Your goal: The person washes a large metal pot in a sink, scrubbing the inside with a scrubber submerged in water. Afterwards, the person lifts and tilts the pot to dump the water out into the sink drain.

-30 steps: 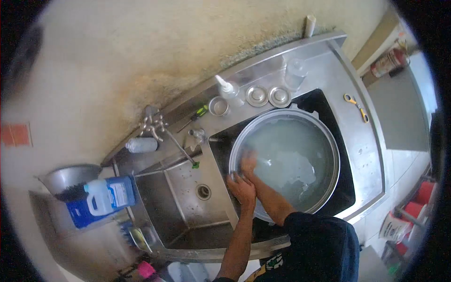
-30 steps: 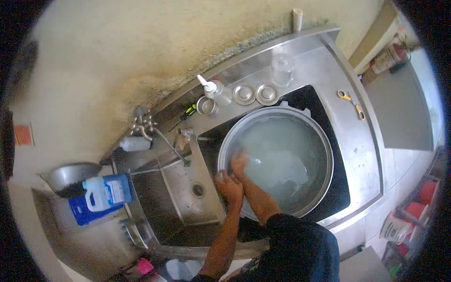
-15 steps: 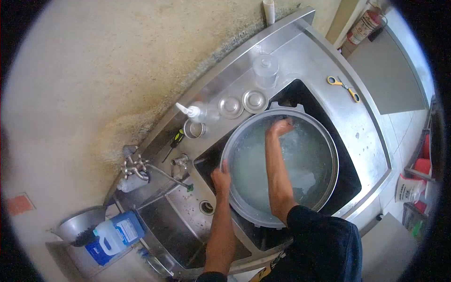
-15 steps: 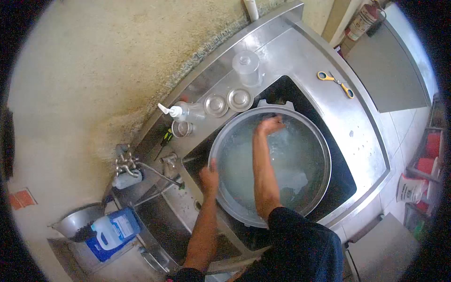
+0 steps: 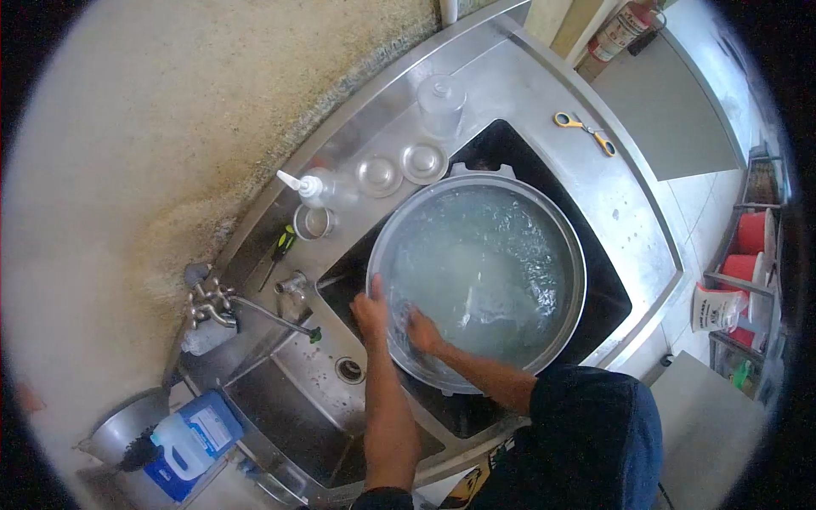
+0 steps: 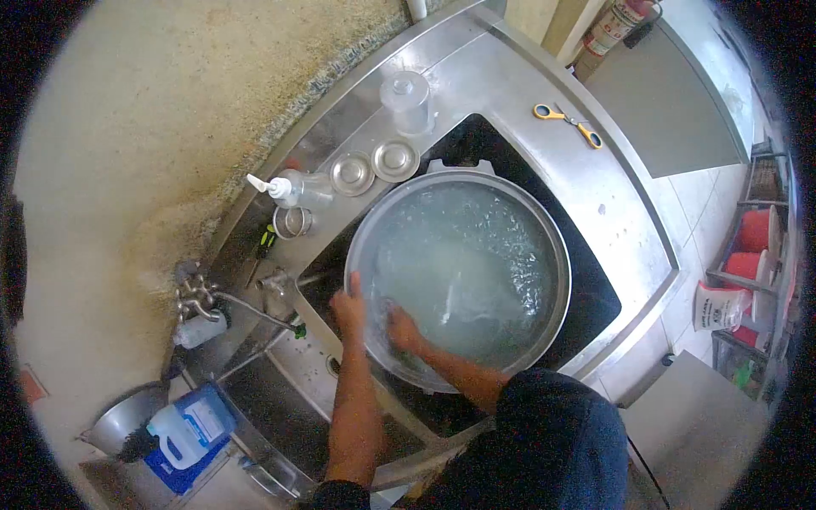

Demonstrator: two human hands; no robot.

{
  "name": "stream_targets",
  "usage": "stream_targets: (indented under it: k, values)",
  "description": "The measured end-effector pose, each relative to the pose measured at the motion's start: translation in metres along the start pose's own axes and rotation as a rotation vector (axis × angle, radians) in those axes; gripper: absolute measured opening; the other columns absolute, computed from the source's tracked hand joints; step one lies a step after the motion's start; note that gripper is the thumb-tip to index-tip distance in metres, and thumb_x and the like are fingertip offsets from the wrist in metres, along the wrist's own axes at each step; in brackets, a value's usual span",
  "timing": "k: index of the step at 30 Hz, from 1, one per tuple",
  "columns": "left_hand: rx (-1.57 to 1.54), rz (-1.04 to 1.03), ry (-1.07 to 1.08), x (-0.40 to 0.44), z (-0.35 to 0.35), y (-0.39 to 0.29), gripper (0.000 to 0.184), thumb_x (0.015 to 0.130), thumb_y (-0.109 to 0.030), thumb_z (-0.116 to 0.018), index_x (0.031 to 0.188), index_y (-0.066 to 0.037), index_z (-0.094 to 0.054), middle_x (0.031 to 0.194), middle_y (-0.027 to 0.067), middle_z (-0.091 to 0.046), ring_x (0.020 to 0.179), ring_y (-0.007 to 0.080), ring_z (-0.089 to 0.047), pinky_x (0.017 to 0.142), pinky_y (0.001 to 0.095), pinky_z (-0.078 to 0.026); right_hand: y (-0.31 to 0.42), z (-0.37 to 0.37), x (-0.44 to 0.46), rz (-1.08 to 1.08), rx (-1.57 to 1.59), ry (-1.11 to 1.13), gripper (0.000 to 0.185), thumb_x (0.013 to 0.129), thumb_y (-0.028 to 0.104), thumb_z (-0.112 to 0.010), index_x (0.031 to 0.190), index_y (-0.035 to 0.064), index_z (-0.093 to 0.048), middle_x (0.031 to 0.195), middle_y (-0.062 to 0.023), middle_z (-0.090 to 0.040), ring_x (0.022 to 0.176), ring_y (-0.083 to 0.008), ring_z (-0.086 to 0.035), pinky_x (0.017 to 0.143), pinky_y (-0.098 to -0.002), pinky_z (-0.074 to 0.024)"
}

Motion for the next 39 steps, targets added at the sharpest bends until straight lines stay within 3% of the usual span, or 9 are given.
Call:
stream_targets:
  k: [3,11,17,19,21,23,27,32,39]
  values:
    - [-0.072,0.077,0.123,0.001,0.001,-0.001,0.082,0.085,-0.062,-0.045,0.081,0.019,-0.059,0.085,0.0384,-0.057,0.091,0.0506,-0.055,0.087,0.0505,-0.042,-0.069,0.007,-0.072,-0.154,-0.365,0.193,0.042,0.091,0.026,-0.043,0.123,0.0006,-0.047,0.116,-0.0257,-0.054,0.104,-0.0389,-0.055,0.095,-0.0442,-0.0393]
    - [-0.144,-0.019,-0.043,-0.002,0.007,-0.002,0.076,0.086,-0.059,-0.046,0.075,0.014,-0.063,0.075,0.0343,-0.059,0.079,0.0482,-0.060,0.073,0.0509,-0.048,-0.138,0.212,-0.122,-0.020,-1.305,0.789,0.038,0.084,0.025,-0.051,0.118,0.0075,-0.053,0.113,-0.0164,-0.057,0.106,-0.0335,-0.055,0.094,-0.0484,-0.0383]
    - [-0.131,-0.010,-0.027,-0.001,0.009,0.002,0.073,0.085,-0.059,-0.047,0.073,0.011,-0.064,0.072,0.0316,-0.060,0.076,0.0465,-0.061,0.069,0.0505,-0.049,-0.107,0.327,0.001,0.175,-1.678,0.617,0.039,0.078,0.025,-0.059,0.115,0.0114,-0.058,0.105,-0.0107,-0.062,0.101,-0.0312,-0.057,0.093,-0.0496,-0.0394]
    - [-0.158,0.011,-0.062,0.001,0.008,0.006,0.072,0.085,-0.059,-0.047,0.072,0.009,-0.064,0.072,0.0309,-0.060,0.075,0.0459,-0.061,0.067,0.0500,-0.050,-0.053,0.327,0.034,0.616,-1.679,0.462,0.036,0.077,0.026,-0.058,0.109,0.0113,-0.060,0.100,-0.0090,-0.063,0.097,-0.0294,-0.058,0.090,-0.0468,-0.0419]
    - [-0.180,-0.002,0.008,0.004,-0.003,0.011,0.071,0.085,-0.059,-0.047,0.074,0.008,-0.065,0.072,0.0315,-0.060,0.074,0.0455,-0.061,0.067,0.0492,-0.051,-0.064,0.326,0.109,0.601,-1.913,0.370,0.036,0.076,0.025,-0.060,0.109,0.0104,-0.060,0.109,-0.0109,-0.060,0.105,-0.0287,-0.055,0.091,-0.0432,-0.0429]
    - [-0.183,0.020,0.028,0.007,-0.004,0.011,0.071,0.085,-0.059,-0.047,0.074,0.008,-0.065,0.071,0.0313,-0.060,0.074,0.0451,-0.062,0.067,0.0489,-0.051,0.016,0.285,0.132,1.076,-1.536,0.285,0.035,0.075,0.023,-0.061,0.106,0.0091,-0.060,0.112,-0.0124,-0.058,0.113,-0.0276,-0.051,0.093,-0.0406,-0.0418]
    - [-0.208,0.032,0.077,0.006,-0.004,0.013,0.071,0.085,-0.060,-0.046,0.077,0.008,-0.066,0.072,0.0303,-0.060,0.075,0.0439,-0.062,0.069,0.0483,-0.052,0.136,0.183,0.103,1.599,-1.771,0.559,0.025,0.079,0.024,-0.055,0.099,0.0110,-0.061,0.123,-0.0066,-0.052,0.121,-0.0231,-0.043,0.101,-0.0402,-0.0344]
    - [-0.141,0.050,0.063,0.008,-0.003,0.012,0.070,0.085,-0.060,-0.047,0.078,0.008,-0.066,0.076,0.0301,-0.062,0.075,0.0427,-0.063,0.067,0.0477,-0.052,0.110,0.226,0.104,1.484,-2.012,0.508,0.032,0.077,0.025,-0.054,0.104,0.0108,-0.060,0.128,-0.0033,-0.049,0.129,-0.0202,-0.034,0.107,-0.0448,-0.0269]
    - [-0.128,-0.046,-0.030,0.009,-0.016,0.015,0.073,0.085,-0.061,-0.045,0.078,0.008,-0.065,0.080,0.0312,-0.062,0.072,0.0424,-0.063,0.069,0.0484,-0.051,0.046,0.325,-0.001,0.742,-2.223,0.535,0.035,0.075,0.030,-0.057,0.105,0.0149,-0.063,0.128,-0.0076,-0.048,0.129,-0.0270,-0.033,0.111,-0.0526,-0.0175]
Point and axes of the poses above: each hand's wrist, its own x-axis towards the middle knuckle, its own z-axis out of the back of the hand, y = z × x, the point moved 5 cm from there along x, towards the middle knuckle
